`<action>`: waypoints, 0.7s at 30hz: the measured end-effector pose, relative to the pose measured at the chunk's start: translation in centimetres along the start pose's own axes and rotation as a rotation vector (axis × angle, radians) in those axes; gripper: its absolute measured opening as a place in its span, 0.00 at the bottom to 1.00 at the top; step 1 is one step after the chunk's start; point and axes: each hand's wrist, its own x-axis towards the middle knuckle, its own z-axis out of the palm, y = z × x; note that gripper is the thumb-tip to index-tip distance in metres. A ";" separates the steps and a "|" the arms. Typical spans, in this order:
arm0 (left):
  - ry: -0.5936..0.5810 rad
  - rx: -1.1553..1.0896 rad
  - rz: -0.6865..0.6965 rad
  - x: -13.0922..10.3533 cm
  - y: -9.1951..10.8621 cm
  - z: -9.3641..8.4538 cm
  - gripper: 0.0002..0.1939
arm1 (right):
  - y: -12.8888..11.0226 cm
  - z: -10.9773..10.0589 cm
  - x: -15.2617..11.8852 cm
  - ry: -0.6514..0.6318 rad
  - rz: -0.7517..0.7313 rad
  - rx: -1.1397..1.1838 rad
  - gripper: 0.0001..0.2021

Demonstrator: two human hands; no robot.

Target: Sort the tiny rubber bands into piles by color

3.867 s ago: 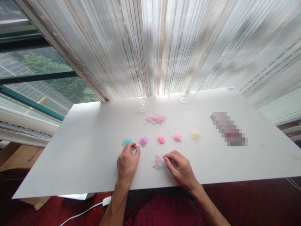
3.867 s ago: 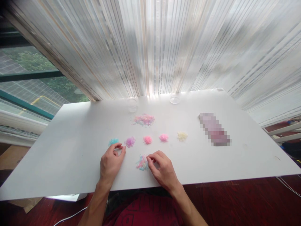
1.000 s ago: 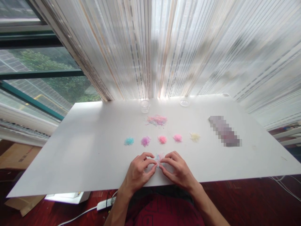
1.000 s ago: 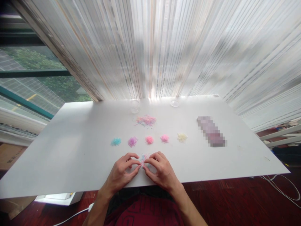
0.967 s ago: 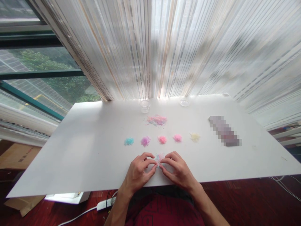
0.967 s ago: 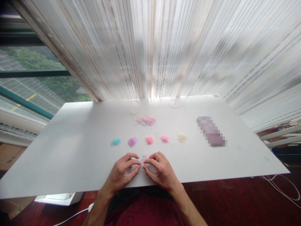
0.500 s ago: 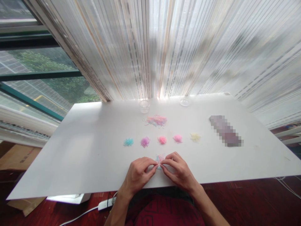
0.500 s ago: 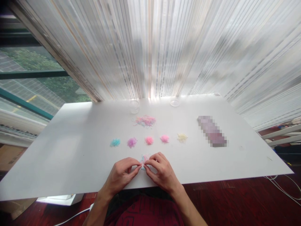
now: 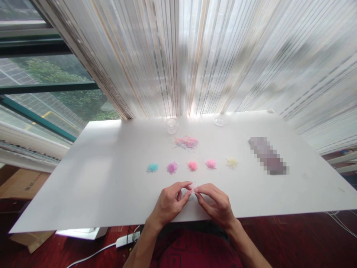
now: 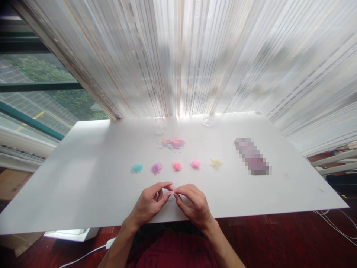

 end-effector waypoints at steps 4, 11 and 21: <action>0.017 -0.013 0.028 0.4 0.0 0.4 0.10 | 0.1 -0.1 -0.1 -0.006 0.012 0.024 0.10; 0.045 -0.006 0.014 0.2 0.1 -0.2 0.08 | 0.3 0.0 -0.1 0.023 0.126 -0.019 0.05; 0.138 -0.067 -0.028 -0.2 -0.9 -1.3 0.06 | 0.9 0.0 -0.2 0.082 0.331 -0.101 0.05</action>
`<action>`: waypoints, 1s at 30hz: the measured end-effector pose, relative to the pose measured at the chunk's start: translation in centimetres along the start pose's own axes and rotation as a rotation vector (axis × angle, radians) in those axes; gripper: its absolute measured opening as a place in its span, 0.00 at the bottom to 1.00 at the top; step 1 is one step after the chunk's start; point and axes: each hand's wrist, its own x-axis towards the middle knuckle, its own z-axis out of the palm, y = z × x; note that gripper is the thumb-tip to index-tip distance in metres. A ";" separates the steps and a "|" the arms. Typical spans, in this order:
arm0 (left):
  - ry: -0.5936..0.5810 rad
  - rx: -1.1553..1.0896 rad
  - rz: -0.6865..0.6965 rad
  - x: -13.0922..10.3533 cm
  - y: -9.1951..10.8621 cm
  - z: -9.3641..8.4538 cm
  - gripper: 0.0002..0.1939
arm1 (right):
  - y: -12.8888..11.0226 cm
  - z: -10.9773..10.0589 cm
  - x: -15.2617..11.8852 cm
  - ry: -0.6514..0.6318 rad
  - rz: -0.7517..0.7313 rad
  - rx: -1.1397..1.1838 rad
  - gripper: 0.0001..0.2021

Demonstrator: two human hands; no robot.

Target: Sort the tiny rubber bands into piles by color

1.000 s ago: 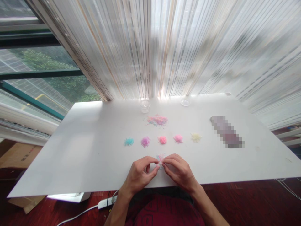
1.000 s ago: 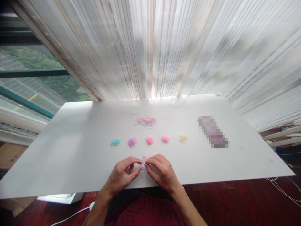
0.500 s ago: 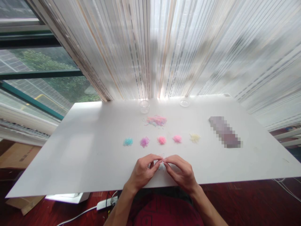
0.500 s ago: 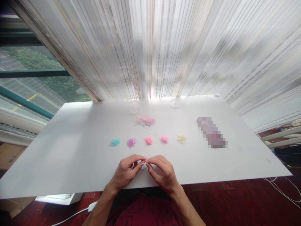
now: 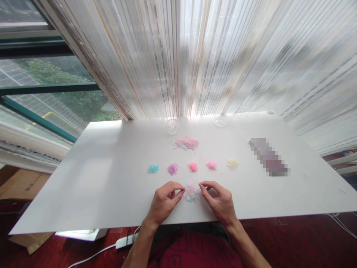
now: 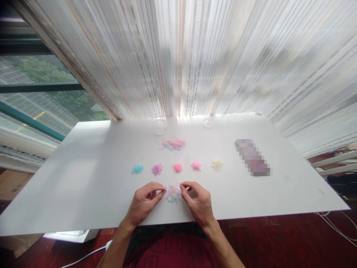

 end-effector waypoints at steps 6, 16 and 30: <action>-0.002 0.009 0.022 -0.2 -0.3 0.1 0.05 | 0.0 0.0 0.0 0.052 0.031 -0.006 0.05; -0.008 0.058 -0.004 -0.5 -0.4 0.1 0.05 | 2.7 -2.2 1.2 0.283 0.214 -0.116 0.11; -0.031 0.061 0.010 -0.7 -0.5 0.0 0.05 | 3.7 -2.4 2.2 0.291 0.184 -0.119 0.05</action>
